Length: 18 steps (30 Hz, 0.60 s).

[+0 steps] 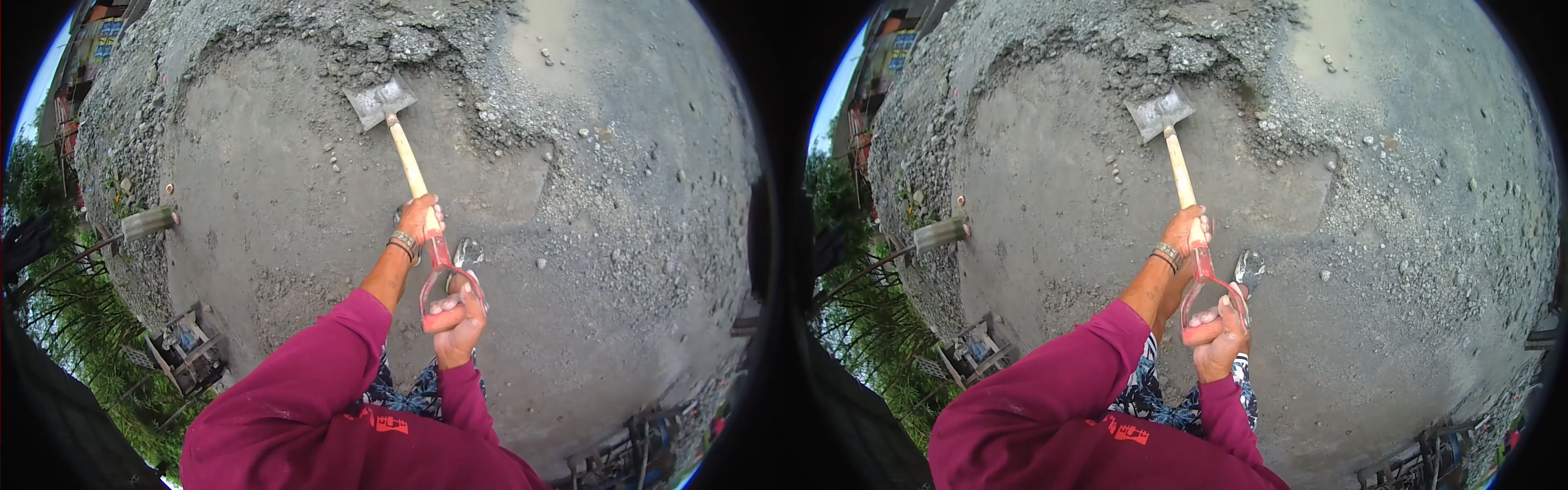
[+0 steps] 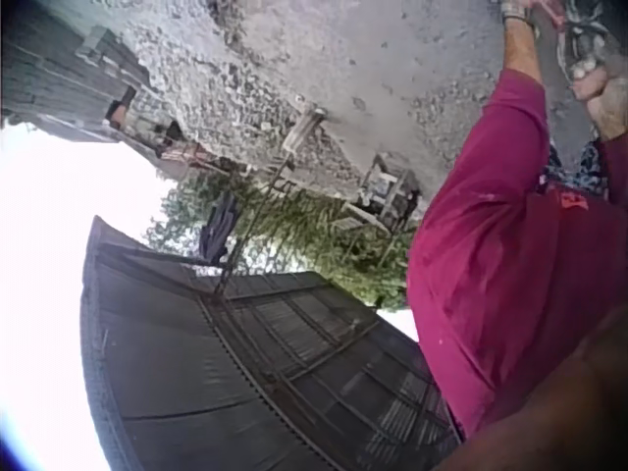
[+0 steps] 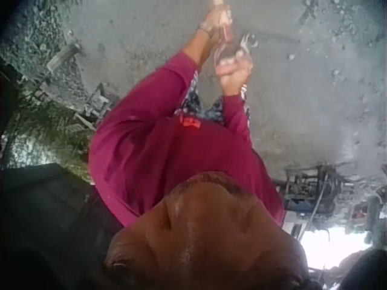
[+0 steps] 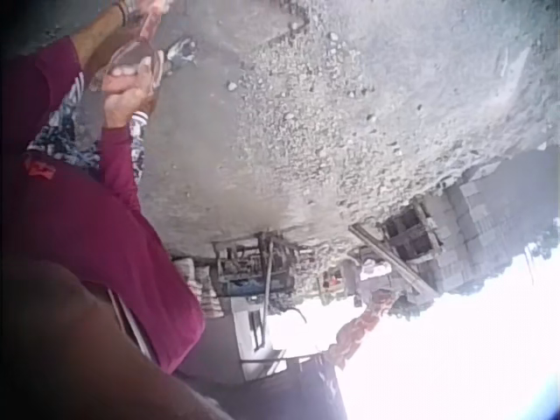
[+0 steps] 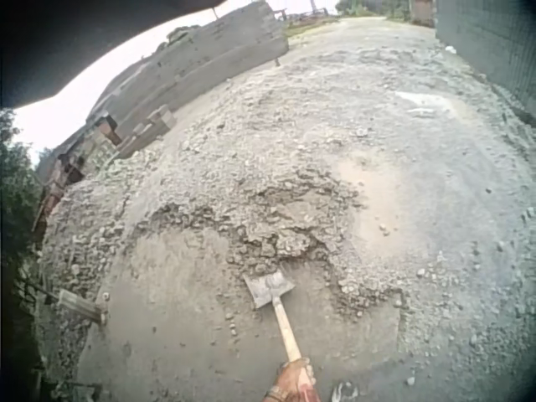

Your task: The person uses a shovel to move a pile of gravel and dirt on a construction site. They scoop the material from one spot and deposit it to the side, repeating the action to clear the area.

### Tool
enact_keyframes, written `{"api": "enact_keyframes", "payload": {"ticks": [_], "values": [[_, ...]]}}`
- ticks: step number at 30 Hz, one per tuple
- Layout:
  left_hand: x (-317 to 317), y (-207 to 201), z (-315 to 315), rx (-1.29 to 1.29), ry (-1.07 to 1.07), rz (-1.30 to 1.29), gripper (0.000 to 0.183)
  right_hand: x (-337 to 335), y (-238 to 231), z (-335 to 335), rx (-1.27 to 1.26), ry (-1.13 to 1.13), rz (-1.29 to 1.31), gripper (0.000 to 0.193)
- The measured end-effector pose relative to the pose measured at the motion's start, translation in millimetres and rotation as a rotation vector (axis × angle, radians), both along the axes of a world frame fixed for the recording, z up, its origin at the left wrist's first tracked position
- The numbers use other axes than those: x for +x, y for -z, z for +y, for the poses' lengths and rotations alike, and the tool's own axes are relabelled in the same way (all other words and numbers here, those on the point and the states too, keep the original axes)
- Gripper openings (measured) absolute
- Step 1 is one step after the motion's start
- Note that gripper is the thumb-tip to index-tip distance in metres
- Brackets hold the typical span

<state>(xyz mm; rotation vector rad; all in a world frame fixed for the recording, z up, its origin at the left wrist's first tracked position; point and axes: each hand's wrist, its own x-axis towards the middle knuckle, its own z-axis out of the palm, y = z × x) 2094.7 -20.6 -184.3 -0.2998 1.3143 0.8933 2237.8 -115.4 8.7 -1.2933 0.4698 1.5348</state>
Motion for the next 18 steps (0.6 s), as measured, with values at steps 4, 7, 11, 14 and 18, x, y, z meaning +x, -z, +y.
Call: {"api": "enact_keyframes", "payload": {"ticks": [4, 7, 11, 14, 18], "values": [[35.6, -41.0, -23.8, -0.130, 0.011, -0.058, 0.016, 23.4, -39.1, -16.9, -0.011, 0.022, -0.065, 0.052], [52.8, -95.5, -1.7, -0.206, 0.053, -0.017, 0.013, 23.9, -74.4, 4.2, 0.062, 0.124, -0.050, 0.052], [9.1, -76.7, 106.8, -0.167, 0.119, -0.037, 0.013, -18.3, -51.8, 103.7, 0.268, 0.070, -0.183, 0.047], [13.9, -38.2, 170.2, -0.193, 0.136, 0.211, 0.014, -1.7, -15.4, 177.1, 0.237, 0.198, 0.045, 0.042], [9.8, -13.3, 139.8, -0.136, 0.117, 0.150, 0.015, 1.0, 20.3, 133.9, 0.143, -0.004, -0.052, 0.048]]}}
